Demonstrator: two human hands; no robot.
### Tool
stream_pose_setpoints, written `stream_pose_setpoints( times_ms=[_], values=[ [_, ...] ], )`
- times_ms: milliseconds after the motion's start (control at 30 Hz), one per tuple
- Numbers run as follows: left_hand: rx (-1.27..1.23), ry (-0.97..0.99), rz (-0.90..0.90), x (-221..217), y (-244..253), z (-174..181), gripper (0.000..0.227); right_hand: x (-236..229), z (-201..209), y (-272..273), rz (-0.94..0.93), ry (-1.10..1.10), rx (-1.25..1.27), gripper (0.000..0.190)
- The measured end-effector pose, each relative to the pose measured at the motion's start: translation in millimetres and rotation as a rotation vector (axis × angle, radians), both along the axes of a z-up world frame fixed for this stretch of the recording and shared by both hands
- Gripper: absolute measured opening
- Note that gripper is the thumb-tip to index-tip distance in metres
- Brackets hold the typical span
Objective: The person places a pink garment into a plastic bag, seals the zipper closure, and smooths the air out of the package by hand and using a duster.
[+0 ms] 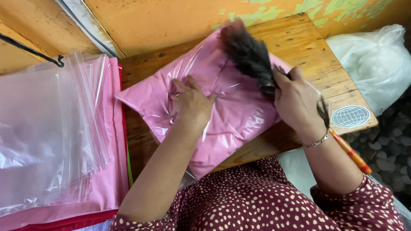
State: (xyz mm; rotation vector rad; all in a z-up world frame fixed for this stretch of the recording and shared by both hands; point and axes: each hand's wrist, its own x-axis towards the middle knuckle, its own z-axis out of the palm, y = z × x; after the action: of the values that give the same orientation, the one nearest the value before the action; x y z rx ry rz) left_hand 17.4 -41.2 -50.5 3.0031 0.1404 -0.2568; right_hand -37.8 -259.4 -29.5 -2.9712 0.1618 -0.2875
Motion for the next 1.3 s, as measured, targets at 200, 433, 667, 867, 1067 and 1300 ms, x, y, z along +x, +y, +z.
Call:
stream_pose_setpoints(
  times_ms=[200, 433, 667, 867, 1067, 1300],
  values=[
    [0.094, -0.232, 0.019, 23.4, -8.8, -19.1, 0.086, -9.8, 1.7, 0.5, -0.022, -0.014, 0.029, 0.048],
    [-0.249, 0.209, -0.111, -13.9, 16.2, 78.7, 0.077, 4.4, -20.6, -14.7, -0.033, 0.076, 0.136, 0.037],
    [-0.134, 0.097, -0.360, -25.2, 13.6, 93.6, 0.064, 14.0, 3.1, -13.1, 0.026, 0.012, 0.058, 0.044],
    [-0.124, 0.057, -0.435, -44.0, 5.1, 91.5, 0.070, -9.6, 35.6, 52.8, 0.298, -0.104, -0.041, 0.051],
    [-0.046, 0.333, -0.270, -64.0, 23.2, 83.8, 0.082, 7.7, 7.0, 42.6, 0.365, 0.057, -0.061, 0.047],
    [0.037, 0.205, -0.388, -37.7, 36.6, 80.9, 0.077, 48.6, -17.9, -34.5, 0.033, 0.079, -0.076, 0.049]
  ],
)
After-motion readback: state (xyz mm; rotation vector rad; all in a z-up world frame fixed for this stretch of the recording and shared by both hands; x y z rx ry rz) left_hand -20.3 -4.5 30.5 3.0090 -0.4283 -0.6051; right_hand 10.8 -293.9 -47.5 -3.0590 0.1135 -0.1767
